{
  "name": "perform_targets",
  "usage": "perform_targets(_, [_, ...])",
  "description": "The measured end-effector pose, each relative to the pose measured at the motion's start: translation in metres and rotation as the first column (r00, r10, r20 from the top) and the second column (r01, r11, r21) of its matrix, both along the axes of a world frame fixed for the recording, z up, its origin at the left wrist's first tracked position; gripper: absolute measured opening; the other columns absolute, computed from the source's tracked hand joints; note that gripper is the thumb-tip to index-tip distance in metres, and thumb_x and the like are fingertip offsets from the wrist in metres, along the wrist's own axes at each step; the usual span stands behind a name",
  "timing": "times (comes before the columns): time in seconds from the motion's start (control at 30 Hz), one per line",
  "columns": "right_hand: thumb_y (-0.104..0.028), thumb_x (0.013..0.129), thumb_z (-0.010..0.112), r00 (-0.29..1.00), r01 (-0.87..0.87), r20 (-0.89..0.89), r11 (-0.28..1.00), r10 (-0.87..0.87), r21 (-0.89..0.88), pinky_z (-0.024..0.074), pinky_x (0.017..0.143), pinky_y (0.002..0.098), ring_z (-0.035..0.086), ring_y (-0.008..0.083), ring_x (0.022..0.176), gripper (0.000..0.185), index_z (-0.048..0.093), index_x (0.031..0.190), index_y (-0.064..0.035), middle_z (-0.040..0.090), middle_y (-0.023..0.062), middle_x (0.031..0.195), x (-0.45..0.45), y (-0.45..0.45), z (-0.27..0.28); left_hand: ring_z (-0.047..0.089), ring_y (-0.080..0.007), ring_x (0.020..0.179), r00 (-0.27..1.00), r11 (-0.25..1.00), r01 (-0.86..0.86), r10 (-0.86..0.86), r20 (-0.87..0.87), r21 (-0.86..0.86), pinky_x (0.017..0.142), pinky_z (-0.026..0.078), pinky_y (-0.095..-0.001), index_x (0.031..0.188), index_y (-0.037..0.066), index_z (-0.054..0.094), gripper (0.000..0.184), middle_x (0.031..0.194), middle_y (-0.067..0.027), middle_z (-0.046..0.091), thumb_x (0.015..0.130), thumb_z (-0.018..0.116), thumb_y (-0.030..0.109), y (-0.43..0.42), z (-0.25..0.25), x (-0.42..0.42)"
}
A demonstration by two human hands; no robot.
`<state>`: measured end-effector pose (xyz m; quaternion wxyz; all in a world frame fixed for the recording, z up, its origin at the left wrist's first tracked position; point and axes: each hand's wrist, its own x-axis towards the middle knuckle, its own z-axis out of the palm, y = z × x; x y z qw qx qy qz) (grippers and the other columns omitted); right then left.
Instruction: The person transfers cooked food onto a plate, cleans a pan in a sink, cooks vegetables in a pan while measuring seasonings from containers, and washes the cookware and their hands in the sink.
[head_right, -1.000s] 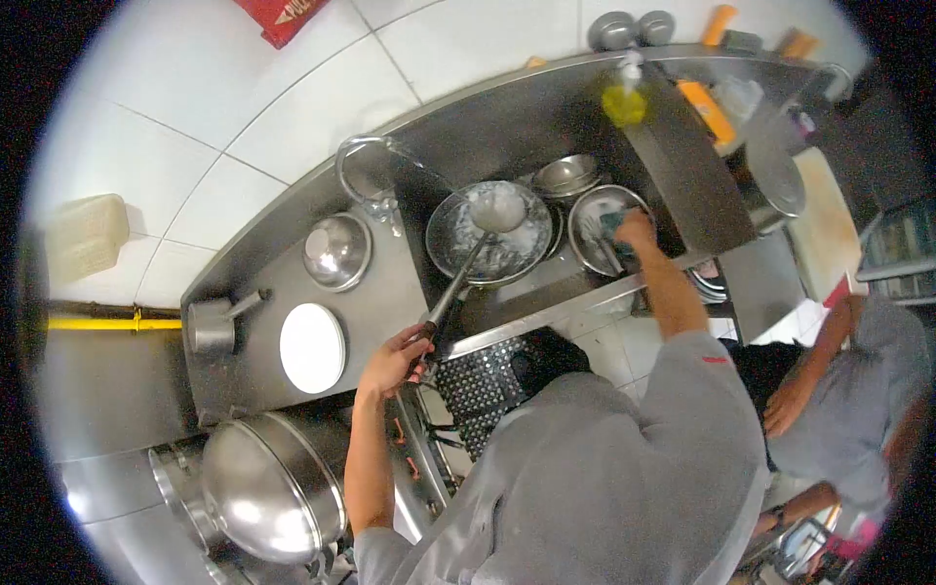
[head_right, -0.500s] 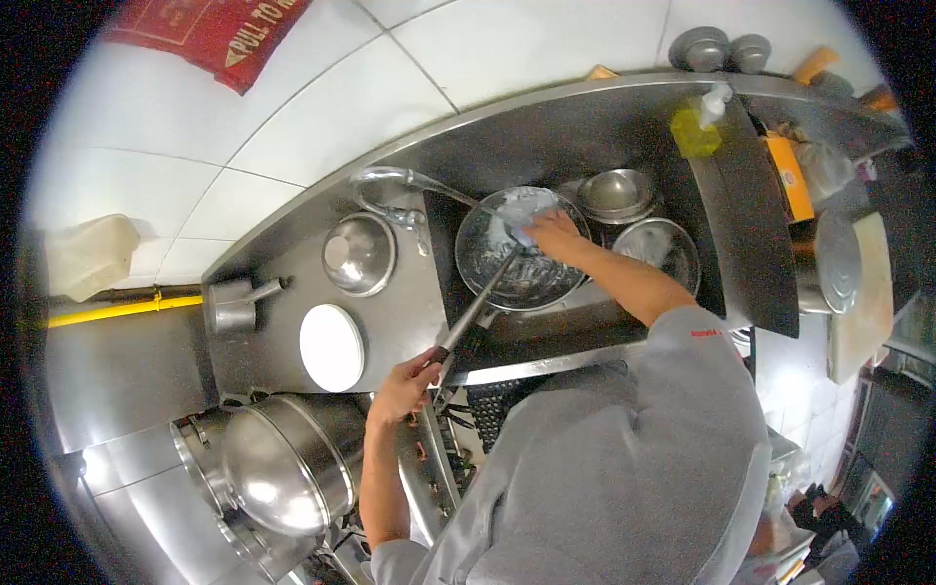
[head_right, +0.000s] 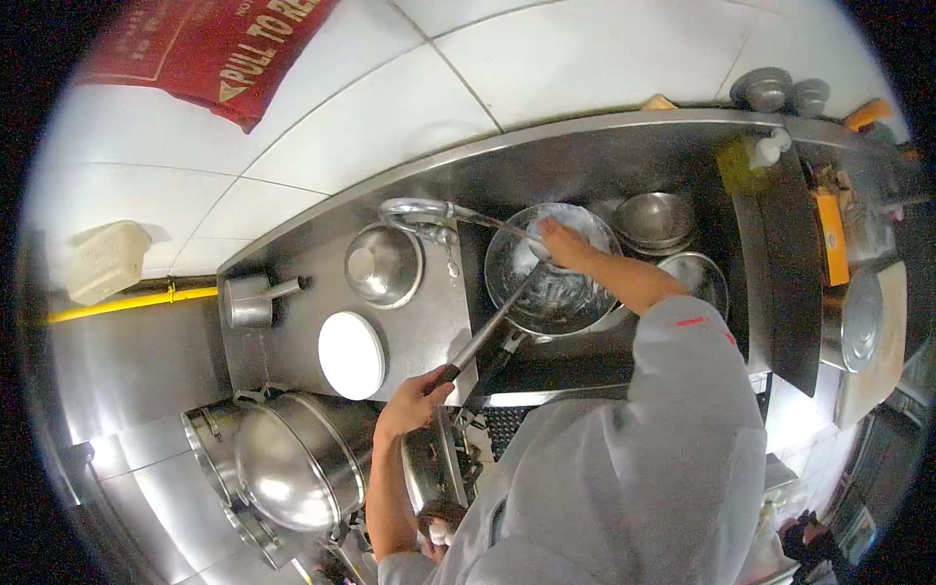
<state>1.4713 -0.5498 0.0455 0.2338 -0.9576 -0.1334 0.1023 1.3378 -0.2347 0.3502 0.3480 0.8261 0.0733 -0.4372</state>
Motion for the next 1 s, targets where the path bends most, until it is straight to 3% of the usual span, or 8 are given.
perform_targets(0.13, [-0.014, 0.084, 0.055, 0.940, -0.306, -0.139, 0.950, 0.311, 0.054, 0.0448, 0.095, 0.0468, 0.050, 0.0412, 0.117, 0.057, 0.031, 0.135, -0.0048, 0.040, 0.0274, 0.136, -0.008, -0.020, 0.056, 0.047, -0.0085, 0.053, 0.988, 0.985, 0.150, -0.151, 0.011, 0.088, 0.048, 0.040, -0.0276, 0.125, 0.005, 0.059, 0.040, 0.064, -0.0025, 0.052, 0.090, 0.061, 0.024, 0.008, -0.012, 0.022])
perform_targets(0.23, [-0.012, 0.083, 0.055, 0.730, 0.073, -0.671, 0.962, 0.129, 0.264, 0.0411, 0.099, 0.0457, 0.050, 0.0380, 0.119, 0.058, 0.034, 0.137, -0.0059, 0.038, 0.0221, 0.138, 0.006, -0.019, 0.073, 0.054, -0.0149, 0.064, 0.974, 0.965, 0.221, -0.226, 0.018, 0.141, 0.062, 0.046, -0.0320, 0.122, 0.002, 0.059, 0.041, 0.070, -0.0091, 0.059, 0.088, 0.063, 0.024, 0.001, 0.001, 0.036])
perform_targets(0.27, [-0.015, 0.082, 0.055, 0.907, -0.285, -0.243, 0.926, 0.344, 0.248, 0.0389, 0.100, 0.0443, 0.049, 0.0345, 0.119, 0.054, 0.040, 0.133, -0.0078, 0.042, 0.0174, 0.134, 0.007, -0.017, 0.027, 0.055, -0.0165, 0.067, 0.944, 0.939, 0.298, -0.317, 0.093, 0.171, 0.067, 0.047, -0.0335, 0.122, 0.002, 0.058, 0.041, 0.072, -0.0117, 0.061, 0.087, 0.063, 0.024, 0.002, 0.002, 0.036])
perform_targets(0.3, [-0.017, 0.081, 0.056, 0.808, -0.572, 0.212, 0.818, 0.549, 0.059, 0.0367, 0.102, 0.0430, 0.049, 0.0310, 0.119, 0.050, 0.046, 0.130, -0.0096, 0.046, 0.0128, 0.130, 0.010, -0.016, 0.000, 0.055, -0.0165, 0.067, 0.941, 0.936, 0.305, -0.324, 0.094, 0.177, 0.067, 0.047, -0.0335, 0.122, 0.002, 0.058, 0.041, 0.072, -0.0117, 0.061, 0.087, 0.063, 0.024, 0.002, 0.007, 0.035])
perform_targets(0.4, [-0.016, 0.077, 0.056, 0.557, -0.571, 0.568, 0.776, 0.606, -0.267, 0.0402, 0.085, 0.0372, 0.051, 0.0212, 0.108, 0.036, 0.060, 0.113, -0.0138, 0.053, 0.0025, 0.115, 0.020, 0.000, 0.036, 0.057, -0.0255, 0.060, 0.940, 0.936, 0.281, -0.313, 0.133, 0.212, 0.062, 0.045, -0.0375, 0.122, 0.007, 0.059, 0.040, 0.074, -0.0203, 0.060, 0.087, 0.061, 0.025, 0.010, 0.016, 0.016])
perform_targets(0.47, [-0.016, 0.076, 0.056, 0.507, -0.583, 0.601, 0.759, 0.618, -0.288, 0.0378, 0.087, 0.0348, 0.049, 0.0184, 0.109, 0.035, 0.062, 0.111, -0.0153, 0.052, 0.0003, 0.116, 0.027, 0.017, 0.036, 0.063, -0.0307, 0.068, 0.925, 0.921, 0.251, -0.319, 0.208, 0.298, 0.067, 0.047, -0.0390, 0.121, 0.009, 0.059, 0.038, 0.081, -0.0212, 0.064, 0.087, 0.061, 0.025, 0.019, 0.016, 0.001])
perform_targets(0.67, [-0.017, 0.078, 0.055, 0.690, -0.609, 0.227, 0.721, 0.687, -0.331, 0.0381, 0.100, 0.0392, 0.043, 0.0272, 0.122, 0.049, 0.053, 0.127, -0.0144, 0.048, 0.0036, 0.130, 0.014, 0.020, 0.062, 0.064, -0.0396, 0.085, 0.915, 0.914, 0.234, -0.323, 0.244, 0.332, 0.076, 0.049, -0.0438, 0.123, 0.009, 0.059, 0.042, 0.090, -0.0238, 0.065, 0.085, 0.064, 0.027, 0.024, 0.020, -0.024])
perform_targets(1.0, [-0.015, 0.079, 0.055, 0.289, -0.873, 0.370, 0.402, 0.883, -0.275, 0.0415, 0.098, 0.0401, 0.047, 0.0266, 0.117, 0.038, 0.059, 0.117, -0.0164, 0.053, 0.0039, 0.122, 0.025, 0.019, 0.057, 0.064, -0.0373, 0.092, 0.884, 0.816, 0.286, -0.427, 0.190, 0.502, 0.084, 0.048, -0.0419, 0.124, 0.013, 0.059, 0.045, 0.093, -0.0197, 0.067, 0.084, 0.064, 0.033, -0.019, 0.065, -0.029])
